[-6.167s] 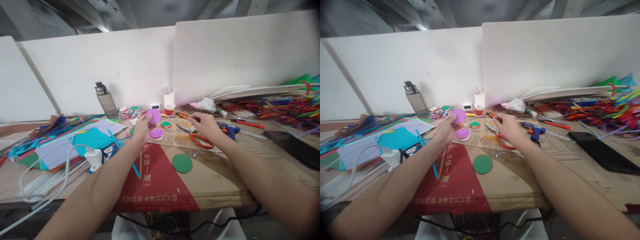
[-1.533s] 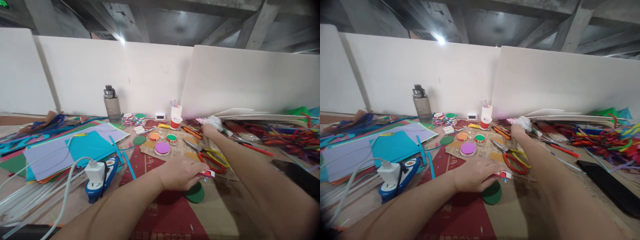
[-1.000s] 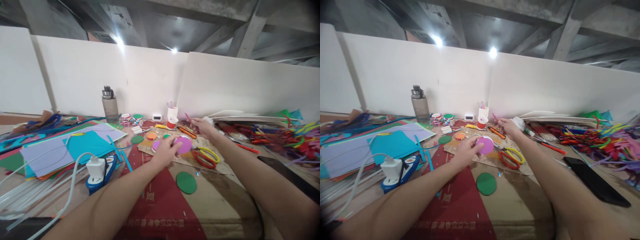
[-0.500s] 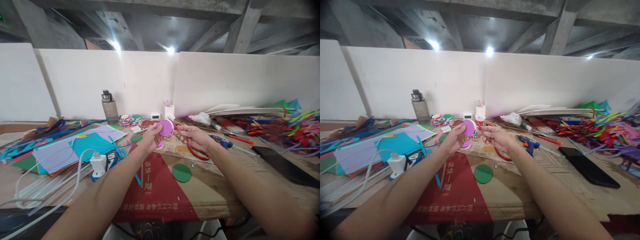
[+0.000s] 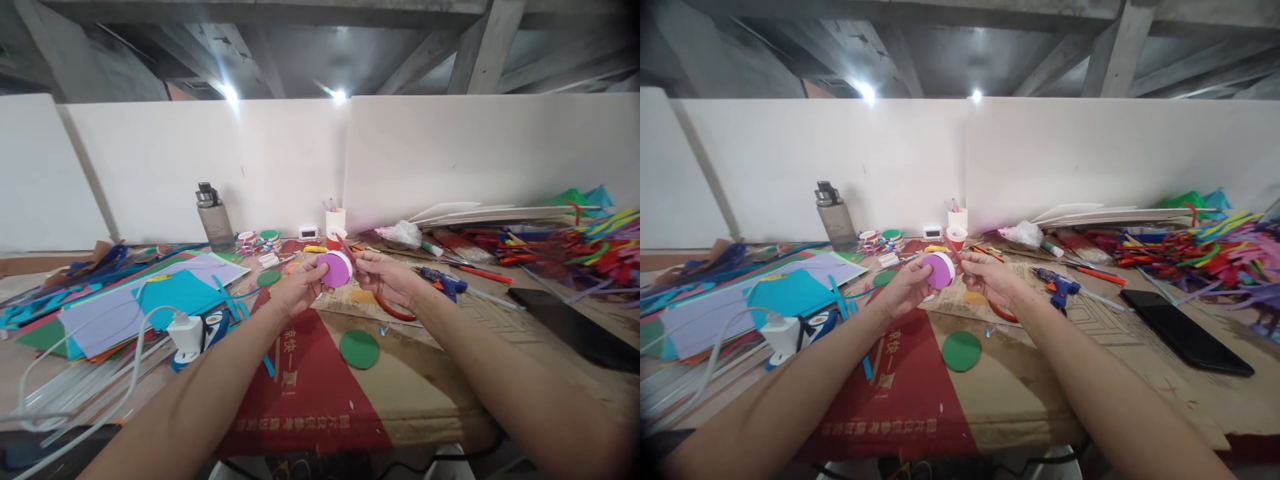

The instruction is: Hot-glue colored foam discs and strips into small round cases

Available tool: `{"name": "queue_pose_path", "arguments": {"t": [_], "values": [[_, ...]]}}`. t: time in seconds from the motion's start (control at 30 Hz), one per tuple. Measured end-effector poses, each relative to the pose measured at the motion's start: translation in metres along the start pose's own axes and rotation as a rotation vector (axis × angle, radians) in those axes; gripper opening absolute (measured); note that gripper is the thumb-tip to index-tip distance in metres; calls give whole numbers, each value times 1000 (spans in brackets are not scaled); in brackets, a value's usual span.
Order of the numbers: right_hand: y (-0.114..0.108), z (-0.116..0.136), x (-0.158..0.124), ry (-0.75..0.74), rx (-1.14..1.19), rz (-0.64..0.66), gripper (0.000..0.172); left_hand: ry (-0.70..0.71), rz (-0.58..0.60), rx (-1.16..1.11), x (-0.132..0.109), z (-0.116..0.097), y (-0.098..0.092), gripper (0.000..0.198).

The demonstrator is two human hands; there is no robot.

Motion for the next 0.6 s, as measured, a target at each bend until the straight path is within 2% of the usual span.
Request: {"name": "queue_pose_path", "arguments": {"t": [0.1, 0.23, 0.43, 0.6], "values": [[-2, -3, 2, -16, -13, 3, 33, 9, -7, 6, 0, -1, 0, 43], [-4, -4, 2, -25, 18, 2, 30, 12, -51, -30, 2, -2, -3, 39], [-4, 4, 0, -58, 79, -11, 52, 46, -265, -74, 6, -3, -20, 22], [-5, 6, 1, -44, 86, -50, 46, 31, -212, -42, 4, -2, -16, 26]]}}
Point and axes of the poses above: each hand's wrist, its own x-axis towards the middle knuckle, its own y-axis out of the palm, z = x × y, the point moved 5 cm from there along x, towards the middle knuckle, and after that the axes turned 3 degrees about -x, right-handed, at the moved point
